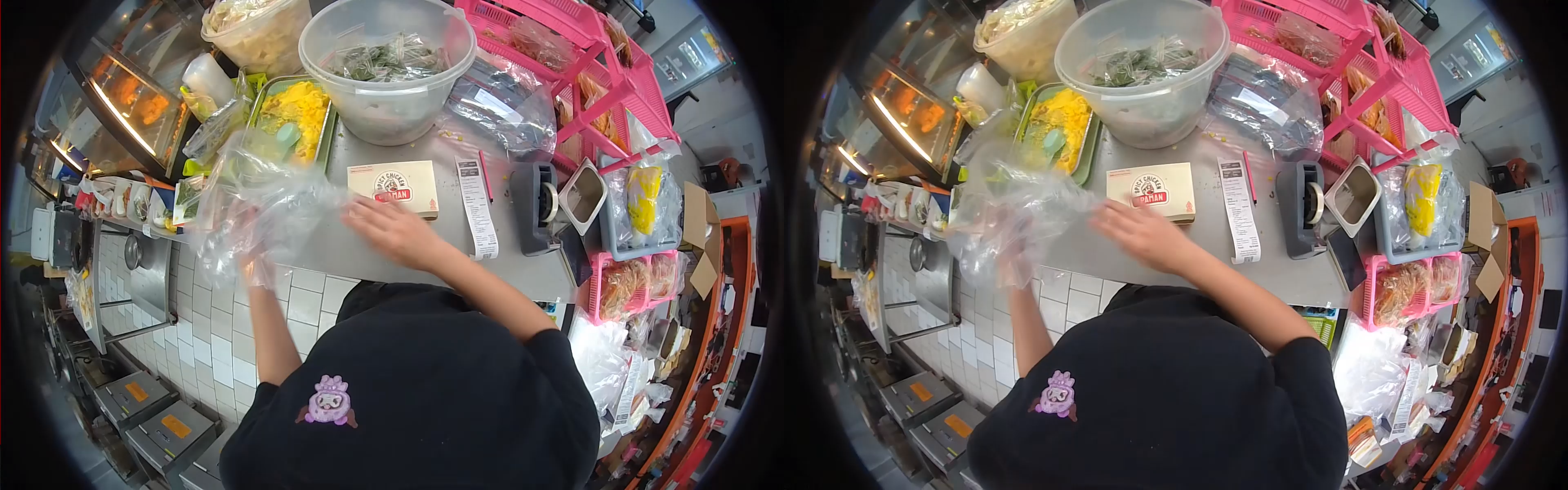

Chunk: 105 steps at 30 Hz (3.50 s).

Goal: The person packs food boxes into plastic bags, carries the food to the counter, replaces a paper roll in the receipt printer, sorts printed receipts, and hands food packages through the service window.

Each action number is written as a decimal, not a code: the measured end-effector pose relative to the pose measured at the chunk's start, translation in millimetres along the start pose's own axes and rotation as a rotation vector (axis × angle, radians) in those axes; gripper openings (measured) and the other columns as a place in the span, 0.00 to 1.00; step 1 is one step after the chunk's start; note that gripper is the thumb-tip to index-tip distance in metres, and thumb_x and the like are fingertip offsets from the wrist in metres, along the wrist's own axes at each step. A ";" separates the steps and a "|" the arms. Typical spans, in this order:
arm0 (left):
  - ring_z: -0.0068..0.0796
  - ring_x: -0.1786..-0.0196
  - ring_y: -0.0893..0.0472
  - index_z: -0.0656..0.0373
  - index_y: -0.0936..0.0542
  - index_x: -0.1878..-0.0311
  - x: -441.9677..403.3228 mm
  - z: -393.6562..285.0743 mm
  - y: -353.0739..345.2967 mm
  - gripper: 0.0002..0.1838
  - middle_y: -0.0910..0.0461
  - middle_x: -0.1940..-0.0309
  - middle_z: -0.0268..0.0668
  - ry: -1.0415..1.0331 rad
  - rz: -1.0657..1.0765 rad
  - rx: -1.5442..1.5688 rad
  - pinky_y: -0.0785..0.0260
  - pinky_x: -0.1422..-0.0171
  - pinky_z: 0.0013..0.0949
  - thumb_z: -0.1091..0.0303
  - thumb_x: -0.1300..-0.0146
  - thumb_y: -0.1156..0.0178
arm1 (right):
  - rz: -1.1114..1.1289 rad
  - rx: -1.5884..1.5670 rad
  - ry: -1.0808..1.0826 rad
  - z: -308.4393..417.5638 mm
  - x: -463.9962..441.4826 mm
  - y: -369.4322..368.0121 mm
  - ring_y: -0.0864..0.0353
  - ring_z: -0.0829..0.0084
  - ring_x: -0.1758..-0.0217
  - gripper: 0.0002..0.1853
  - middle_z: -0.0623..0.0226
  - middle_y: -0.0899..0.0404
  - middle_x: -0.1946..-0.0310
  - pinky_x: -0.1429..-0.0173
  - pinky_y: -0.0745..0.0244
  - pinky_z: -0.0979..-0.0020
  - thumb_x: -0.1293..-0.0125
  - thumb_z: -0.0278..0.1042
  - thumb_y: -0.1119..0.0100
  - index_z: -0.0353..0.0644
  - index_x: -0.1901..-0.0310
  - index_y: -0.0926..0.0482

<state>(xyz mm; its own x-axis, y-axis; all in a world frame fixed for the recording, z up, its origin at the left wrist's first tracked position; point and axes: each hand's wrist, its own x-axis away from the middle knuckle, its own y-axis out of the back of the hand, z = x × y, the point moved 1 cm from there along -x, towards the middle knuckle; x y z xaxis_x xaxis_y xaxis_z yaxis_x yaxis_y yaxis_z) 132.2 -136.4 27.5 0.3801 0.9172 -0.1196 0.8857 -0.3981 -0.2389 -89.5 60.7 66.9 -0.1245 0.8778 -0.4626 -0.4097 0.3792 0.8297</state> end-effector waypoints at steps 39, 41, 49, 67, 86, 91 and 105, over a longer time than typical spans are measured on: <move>0.37 0.54 0.20 0.55 0.19 0.51 -17.4 68.7 -105.3 0.15 0.20 0.56 0.43 -0.261 0.597 -0.644 0.30 0.48 0.32 0.72 0.43 0.38 | 0.030 0.243 -0.403 -79.7 71.1 -21.9 0.37 0.58 0.32 0.19 0.63 0.32 0.36 0.35 0.34 0.63 0.36 0.44 0.45 0.55 0.43 0.23; 0.35 0.55 0.20 0.57 0.19 0.52 -17.7 68.1 -110.0 0.14 0.20 0.58 0.43 -0.212 0.602 -0.645 0.30 0.48 0.32 0.72 0.43 0.38 | -0.094 0.148 -0.487 -62.9 76.0 -23.8 0.45 0.56 0.28 0.22 0.63 0.40 0.32 0.33 0.36 0.63 0.37 0.42 0.43 0.56 0.40 0.27; 0.25 0.57 0.21 0.62 0.27 0.44 -14.7 96.4 -100.6 0.18 0.20 0.55 0.40 0.042 0.481 -0.367 0.30 0.49 0.28 0.72 0.38 0.42 | -0.231 0.265 -0.483 -49.0 75.8 -41.3 0.42 0.56 0.29 0.25 0.64 0.36 0.34 0.36 0.32 0.63 0.42 0.35 0.39 0.52 0.41 0.27; 0.34 0.54 0.21 0.45 0.20 0.48 -6.1 72.9 -114.1 0.20 0.21 0.53 0.34 -0.187 0.538 -0.689 0.30 0.49 0.31 0.66 0.46 0.35 | -0.500 0.146 -0.507 -41.6 95.6 -35.8 0.25 0.62 0.40 0.15 0.64 0.20 0.50 0.45 0.25 0.68 0.50 0.26 0.32 0.41 0.58 0.18; 0.39 0.37 0.32 0.48 0.21 0.54 -25.1 9.5 -165.7 0.15 0.26 0.44 0.38 -0.637 0.684 -1.278 0.47 0.33 0.52 0.59 0.45 0.37 | -0.655 0.364 -0.631 -33.3 146.3 82.4 0.26 0.59 0.59 0.06 0.63 0.25 0.71 0.53 0.32 0.60 0.47 0.31 0.35 0.41 0.70 0.23; 0.41 0.48 0.27 0.55 0.18 0.61 91.6 18.4 -278.5 0.09 0.24 0.55 0.42 -0.375 0.875 -0.548 0.36 0.42 0.40 0.72 0.40 0.47 | -0.346 0.524 -1.303 -51.0 247.3 133.7 0.28 0.57 0.57 0.15 0.59 0.25 0.74 0.56 0.32 0.61 0.44 0.44 0.36 0.39 0.75 0.19; 0.37 0.53 0.24 0.56 0.19 0.61 199.7 90.1 -392.5 0.15 0.20 0.62 0.35 -0.509 0.918 -0.662 0.29 0.53 0.37 0.62 0.53 0.32 | -0.762 -0.651 -1.553 -38.7 308.0 101.3 0.27 0.74 0.71 0.13 0.65 0.24 0.75 0.64 0.36 0.73 0.41 0.37 0.39 0.35 0.75 0.17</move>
<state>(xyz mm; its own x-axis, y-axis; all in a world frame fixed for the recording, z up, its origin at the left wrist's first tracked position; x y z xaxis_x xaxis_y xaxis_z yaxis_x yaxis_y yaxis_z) -163.6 201.7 10.5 0.9148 0.1338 -0.3811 0.3668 -0.6702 0.6452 -204.3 358.1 -3.6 0.9198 0.1813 0.3479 -0.2596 0.9462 0.1933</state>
